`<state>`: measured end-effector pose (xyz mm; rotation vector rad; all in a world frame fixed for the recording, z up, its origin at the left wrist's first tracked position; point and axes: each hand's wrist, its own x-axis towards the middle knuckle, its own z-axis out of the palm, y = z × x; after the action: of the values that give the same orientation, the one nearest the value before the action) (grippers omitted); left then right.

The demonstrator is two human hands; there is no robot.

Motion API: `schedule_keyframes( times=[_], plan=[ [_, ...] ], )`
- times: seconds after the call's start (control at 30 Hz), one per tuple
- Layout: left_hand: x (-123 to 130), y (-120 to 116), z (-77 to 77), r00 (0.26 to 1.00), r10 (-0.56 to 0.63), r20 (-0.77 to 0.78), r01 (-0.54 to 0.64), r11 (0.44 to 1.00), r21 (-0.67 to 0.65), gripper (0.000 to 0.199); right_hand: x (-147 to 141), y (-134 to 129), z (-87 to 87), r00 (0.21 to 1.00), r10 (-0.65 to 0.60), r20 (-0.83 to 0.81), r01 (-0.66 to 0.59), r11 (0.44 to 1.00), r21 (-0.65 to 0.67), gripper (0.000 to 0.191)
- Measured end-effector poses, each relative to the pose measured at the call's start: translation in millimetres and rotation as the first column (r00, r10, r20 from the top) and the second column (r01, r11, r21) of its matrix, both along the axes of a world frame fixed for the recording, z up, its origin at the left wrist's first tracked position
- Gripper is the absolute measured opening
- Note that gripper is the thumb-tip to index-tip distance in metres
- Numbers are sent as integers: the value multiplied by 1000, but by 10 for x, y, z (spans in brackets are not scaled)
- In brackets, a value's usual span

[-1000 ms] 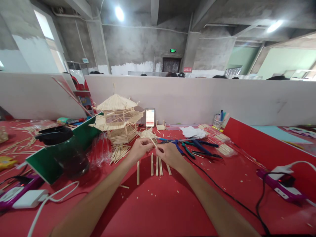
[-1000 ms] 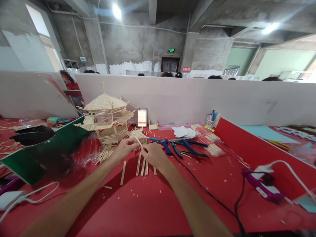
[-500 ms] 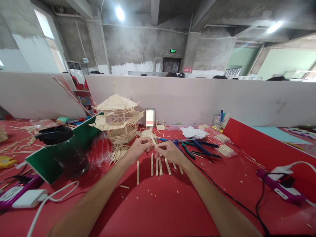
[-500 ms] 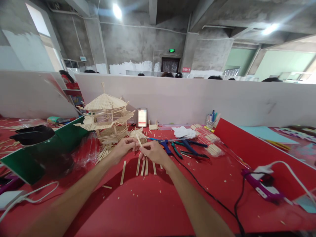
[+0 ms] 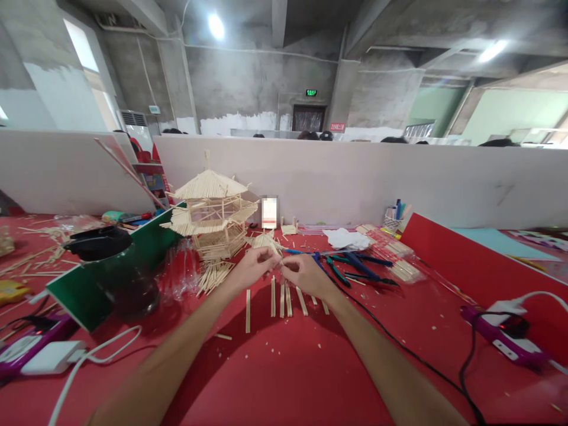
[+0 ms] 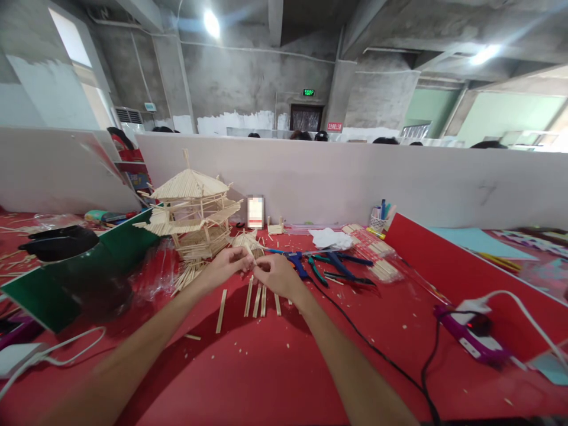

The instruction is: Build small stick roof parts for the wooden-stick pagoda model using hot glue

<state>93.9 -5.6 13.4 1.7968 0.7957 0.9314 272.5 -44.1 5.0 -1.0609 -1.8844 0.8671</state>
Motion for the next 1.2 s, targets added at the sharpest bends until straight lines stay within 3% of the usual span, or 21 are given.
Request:
schedule_keyframes(
  times=[0.1,0.33,0.43,0.57,0.7,0.83,1.0,1.1,1.2],
  plan=[
    [2,5,5,997,51,-66,-43,991,123,34,-3,1,-24,997,-7,71,4,999,33,29],
    [-66,29,58,994,19,-111,-8,995,96,35,-94,-71,14,926,-234,296,156,952,264,24],
    [-76,26,68,994,-13,-106,23,995,93,33,-105,-99,40,917,-220,332,127,951,281,22],
    [-62,2,75,997,-35,-70,38,998,48,30,-72,-98,55,957,-137,255,76,970,233,28],
    [-55,-30,103,995,-99,26,101,992,-80,27,-39,-62,21,998,5,56,-11,994,110,29],
    [-29,-76,126,982,-107,156,144,958,-247,25,-53,-29,-4,988,54,-145,-50,998,32,29],
    [117,-162,125,964,21,266,106,884,-456,25,-81,-22,23,977,37,-210,-35,999,14,28],
    [126,-118,159,928,223,298,-65,885,-461,18,-53,-9,20,977,-15,-215,15,1000,-3,28],
    [-100,35,280,838,399,372,-239,882,-407,18,29,14,30,967,-71,-243,69,997,-17,30]
  ],
)
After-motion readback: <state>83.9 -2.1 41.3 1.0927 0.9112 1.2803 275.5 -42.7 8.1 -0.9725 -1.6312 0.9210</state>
